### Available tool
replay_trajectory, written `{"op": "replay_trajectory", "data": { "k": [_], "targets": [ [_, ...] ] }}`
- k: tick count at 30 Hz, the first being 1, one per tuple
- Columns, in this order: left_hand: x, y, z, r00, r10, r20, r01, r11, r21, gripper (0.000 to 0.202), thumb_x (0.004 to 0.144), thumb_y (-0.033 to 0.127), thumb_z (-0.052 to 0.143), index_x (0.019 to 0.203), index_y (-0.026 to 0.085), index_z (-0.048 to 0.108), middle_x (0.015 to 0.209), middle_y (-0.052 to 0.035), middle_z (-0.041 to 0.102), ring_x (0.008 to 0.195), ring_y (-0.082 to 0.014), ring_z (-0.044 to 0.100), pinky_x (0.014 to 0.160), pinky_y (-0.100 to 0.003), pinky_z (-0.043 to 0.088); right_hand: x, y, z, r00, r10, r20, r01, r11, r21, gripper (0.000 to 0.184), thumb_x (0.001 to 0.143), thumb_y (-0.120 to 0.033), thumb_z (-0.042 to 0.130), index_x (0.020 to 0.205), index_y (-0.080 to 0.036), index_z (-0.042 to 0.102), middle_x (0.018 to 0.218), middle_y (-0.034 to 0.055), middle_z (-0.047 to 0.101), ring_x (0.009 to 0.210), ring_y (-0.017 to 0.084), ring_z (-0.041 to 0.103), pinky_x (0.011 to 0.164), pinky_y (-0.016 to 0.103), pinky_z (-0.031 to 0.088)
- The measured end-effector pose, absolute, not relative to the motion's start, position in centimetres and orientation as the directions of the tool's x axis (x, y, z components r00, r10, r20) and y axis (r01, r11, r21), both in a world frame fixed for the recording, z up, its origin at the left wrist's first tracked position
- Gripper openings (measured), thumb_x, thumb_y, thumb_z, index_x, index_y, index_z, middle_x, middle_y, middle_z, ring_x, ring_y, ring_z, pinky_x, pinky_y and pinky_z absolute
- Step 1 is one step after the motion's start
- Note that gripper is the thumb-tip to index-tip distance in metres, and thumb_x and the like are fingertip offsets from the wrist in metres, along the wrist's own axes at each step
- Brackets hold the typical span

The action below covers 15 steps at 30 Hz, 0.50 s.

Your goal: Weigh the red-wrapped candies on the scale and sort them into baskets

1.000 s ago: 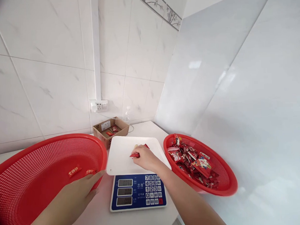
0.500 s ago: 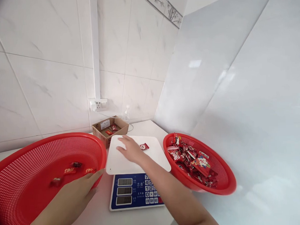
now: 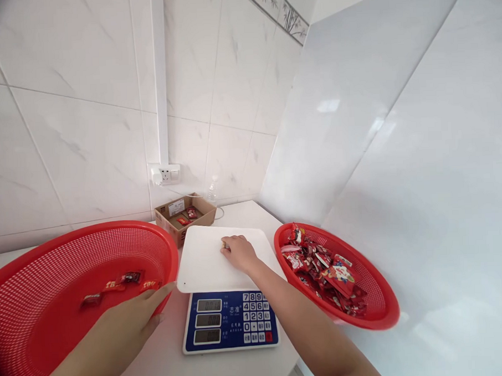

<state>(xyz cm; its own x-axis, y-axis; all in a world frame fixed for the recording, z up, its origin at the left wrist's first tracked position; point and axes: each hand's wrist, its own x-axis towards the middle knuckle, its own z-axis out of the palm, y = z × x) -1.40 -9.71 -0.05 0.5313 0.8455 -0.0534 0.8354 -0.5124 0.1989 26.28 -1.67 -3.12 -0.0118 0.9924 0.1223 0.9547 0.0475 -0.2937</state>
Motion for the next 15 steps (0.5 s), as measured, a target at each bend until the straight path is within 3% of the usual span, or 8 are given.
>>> {"op": "replay_trajectory", "data": {
  "k": [5,11,13,15],
  "targets": [
    [-1.4,-9.6,-0.1,0.518,0.854,-0.05,0.838,-0.495,0.229,0.05,0.09,0.012,0.03,0.135,0.025,0.046,0.115,-0.0112,0.068,0.1,-0.024,0.067,0.091,-0.044,0.048,26.6,-1.7,-3.0,-0.011,0.989,0.149,0.943,0.06,-0.329,0.026,0.087,-0.021,0.047,0.104,-0.021,0.067,0.106,0.0081,0.068,0.107,0.026,0.054,0.087,0.037,0.042],
    [-1.5,-9.8,0.2,0.524,0.851,-0.043,0.837,-0.504,0.214,0.05,0.089,0.011,0.03,0.133,0.026,0.048,0.114,-0.0101,0.068,0.098,-0.0238,0.067,0.089,-0.042,0.049,23.7,-1.2,-1.9,-0.003,0.975,0.221,0.867,0.113,-0.486,0.024,0.09,-0.027,0.047,0.107,-0.024,0.063,0.109,0.0041,0.069,0.1,0.019,0.062,0.086,0.033,0.047],
    [-1.5,-9.9,0.3,0.52,0.853,-0.037,0.836,-0.5,0.224,0.05,0.089,0.012,0.03,0.133,0.025,0.048,0.115,-0.0107,0.068,0.094,-0.0239,0.068,0.084,-0.04,0.051,21.0,-1.1,-1.3,-0.062,0.964,0.26,0.794,0.205,-0.572,0.025,0.091,-0.03,0.047,0.11,-0.025,0.062,0.111,0.0012,0.068,0.1,0.014,0.063,0.087,0.028,0.048],
    [-1.4,-9.8,0.3,0.52,0.853,-0.039,0.835,-0.499,0.229,0.051,0.089,0.012,0.029,0.134,0.024,0.047,0.115,-0.0126,0.067,0.091,-0.0244,0.069,0.079,-0.038,0.052,18.0,-1.3,-0.6,-0.193,0.93,0.312,0.581,0.364,-0.728,0.028,0.089,-0.031,0.051,0.113,-0.023,0.062,0.112,0.0028,0.067,0.101,0.014,0.063,0.09,0.028,0.048]
  ]
}}
